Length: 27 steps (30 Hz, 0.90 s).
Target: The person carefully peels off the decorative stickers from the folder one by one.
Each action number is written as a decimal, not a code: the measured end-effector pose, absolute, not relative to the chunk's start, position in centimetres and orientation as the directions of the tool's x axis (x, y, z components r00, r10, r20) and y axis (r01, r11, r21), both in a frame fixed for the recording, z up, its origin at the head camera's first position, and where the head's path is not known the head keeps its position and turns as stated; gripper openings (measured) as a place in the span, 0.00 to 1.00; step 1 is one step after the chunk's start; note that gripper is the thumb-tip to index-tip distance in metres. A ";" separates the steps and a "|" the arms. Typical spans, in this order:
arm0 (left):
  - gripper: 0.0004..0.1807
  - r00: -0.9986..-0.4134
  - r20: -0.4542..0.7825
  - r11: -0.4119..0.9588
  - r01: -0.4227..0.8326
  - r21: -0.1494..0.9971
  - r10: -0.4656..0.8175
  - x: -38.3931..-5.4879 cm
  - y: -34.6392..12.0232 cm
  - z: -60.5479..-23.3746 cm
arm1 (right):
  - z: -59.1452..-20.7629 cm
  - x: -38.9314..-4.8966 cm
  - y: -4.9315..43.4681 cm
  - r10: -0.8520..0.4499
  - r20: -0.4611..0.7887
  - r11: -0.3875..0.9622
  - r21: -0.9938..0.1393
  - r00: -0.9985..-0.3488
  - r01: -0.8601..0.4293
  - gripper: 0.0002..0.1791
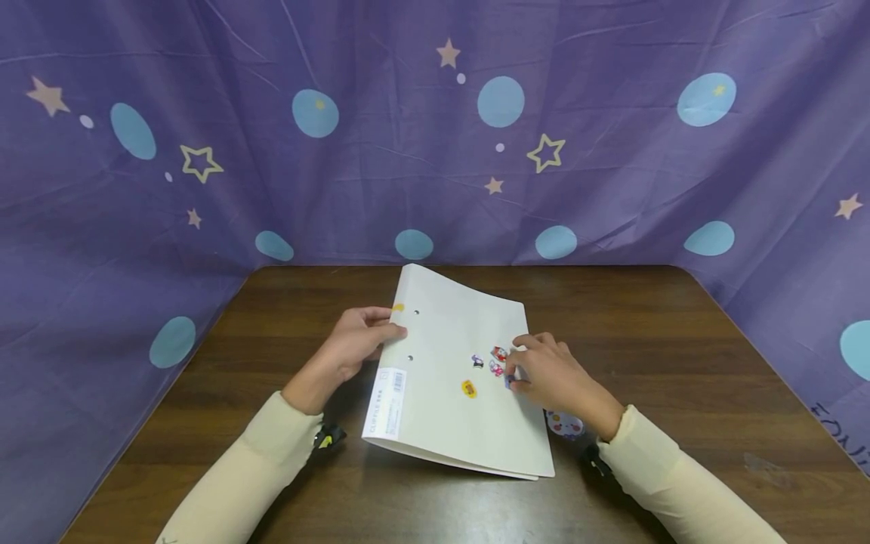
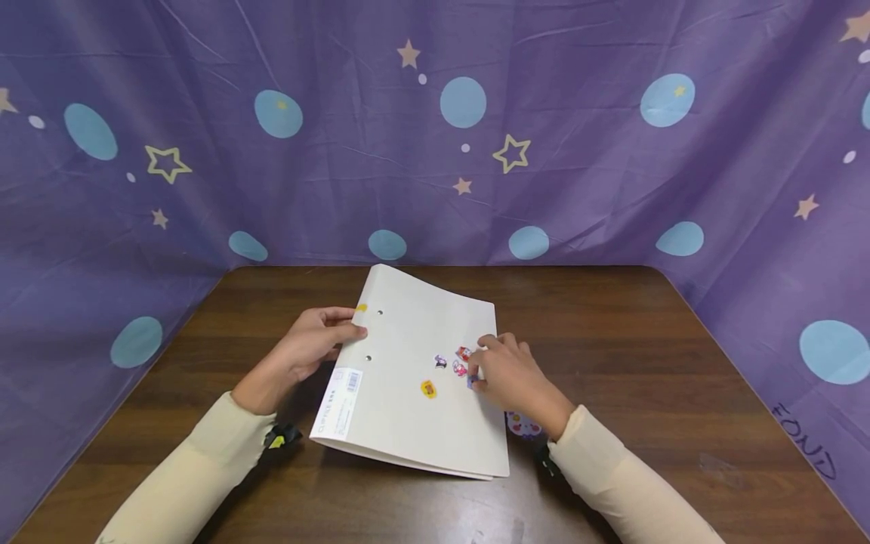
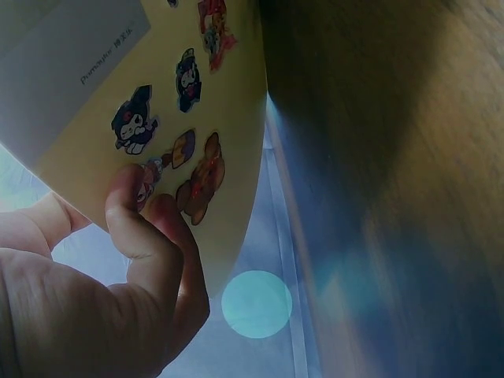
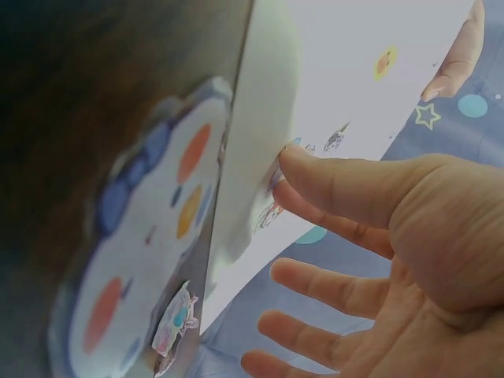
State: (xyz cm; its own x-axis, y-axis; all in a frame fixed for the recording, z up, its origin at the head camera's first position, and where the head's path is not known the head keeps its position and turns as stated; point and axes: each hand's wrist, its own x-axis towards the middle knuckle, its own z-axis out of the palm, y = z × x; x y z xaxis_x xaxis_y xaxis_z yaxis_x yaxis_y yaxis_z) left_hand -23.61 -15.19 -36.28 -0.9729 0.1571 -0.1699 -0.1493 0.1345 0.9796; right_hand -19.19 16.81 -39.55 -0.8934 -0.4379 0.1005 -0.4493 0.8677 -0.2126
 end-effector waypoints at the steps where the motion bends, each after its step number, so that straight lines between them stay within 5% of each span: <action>1: 0.31 -0.973 -0.170 0.135 -0.149 0.980 0.157 -23.6 -15.2 -36.3 | -39.6 -19.2 16.8 -0.437 0.104 0.867 -0.213 -0.893 -0.450 0.07; 27: 0.30 -0.974 -0.167 0.141 -0.145 0.979 0.156 -23.6 -15.2 -36.5 | -39.6 -19.0 17.0 -0.443 0.086 0.861 -0.236 -0.892 -0.450 0.07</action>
